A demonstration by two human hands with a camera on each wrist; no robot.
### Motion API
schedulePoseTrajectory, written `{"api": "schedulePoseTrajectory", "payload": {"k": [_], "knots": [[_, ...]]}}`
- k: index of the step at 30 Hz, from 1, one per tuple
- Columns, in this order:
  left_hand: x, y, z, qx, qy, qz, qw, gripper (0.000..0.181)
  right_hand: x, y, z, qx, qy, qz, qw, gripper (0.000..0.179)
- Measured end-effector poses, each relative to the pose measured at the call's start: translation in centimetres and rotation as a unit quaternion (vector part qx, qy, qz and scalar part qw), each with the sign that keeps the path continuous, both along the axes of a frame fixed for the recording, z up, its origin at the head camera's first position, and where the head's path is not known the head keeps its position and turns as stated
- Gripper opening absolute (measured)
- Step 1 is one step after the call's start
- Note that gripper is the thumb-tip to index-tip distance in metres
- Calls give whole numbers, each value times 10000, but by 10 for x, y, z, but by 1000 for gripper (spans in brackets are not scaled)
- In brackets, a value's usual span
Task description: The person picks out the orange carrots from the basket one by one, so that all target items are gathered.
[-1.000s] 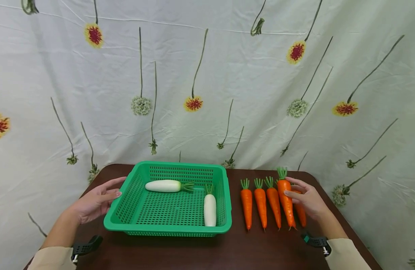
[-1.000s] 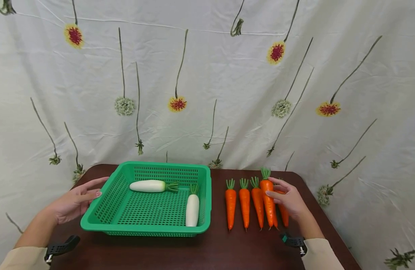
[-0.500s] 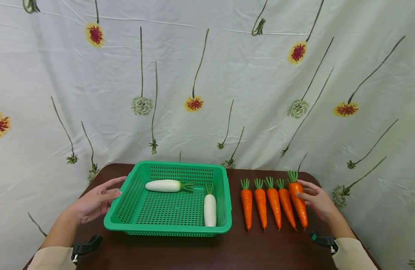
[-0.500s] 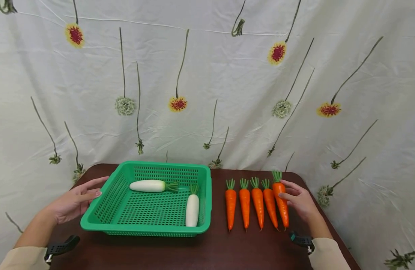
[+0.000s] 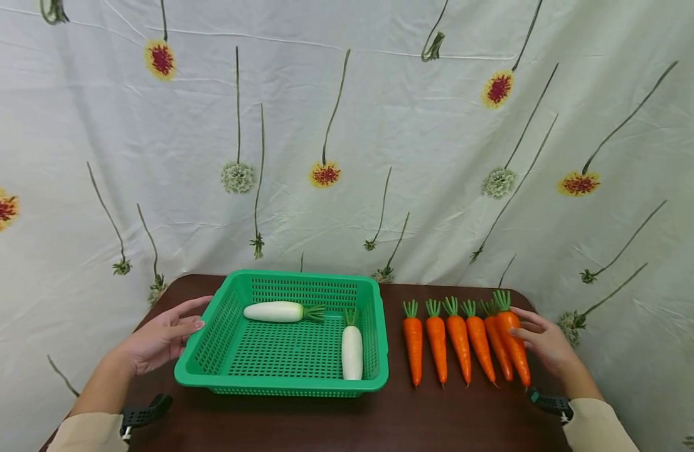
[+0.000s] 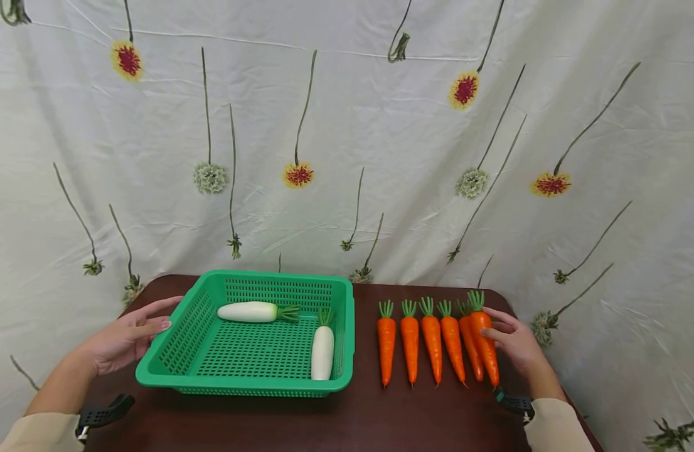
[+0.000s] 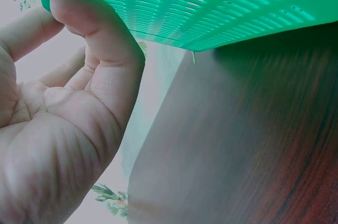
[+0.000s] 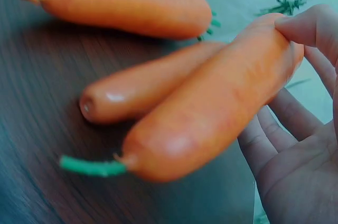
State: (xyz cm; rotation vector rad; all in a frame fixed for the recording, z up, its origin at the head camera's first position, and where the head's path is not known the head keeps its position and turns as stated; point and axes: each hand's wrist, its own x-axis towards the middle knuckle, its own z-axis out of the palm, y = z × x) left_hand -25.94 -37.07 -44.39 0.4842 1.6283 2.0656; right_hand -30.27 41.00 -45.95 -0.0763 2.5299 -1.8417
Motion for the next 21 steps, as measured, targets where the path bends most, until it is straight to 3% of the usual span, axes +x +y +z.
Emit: {"api": "schedulePoseTrajectory", "payload": {"k": [6, 14, 21], "knots": [[1, 0, -1, 68, -12, -16, 10000, 55, -6, 15, -2, 189, -137, -64, 9997, 56], [0, 0, -2, 46, -48, -14, 10000, 57, -9, 26, -5, 1044, -393, -150, 9936, 70], [1, 1, -1, 41, 22, -33, 10000, 57, -12, 28, -9, 1290, -615, -70, 9897, 71]]}}
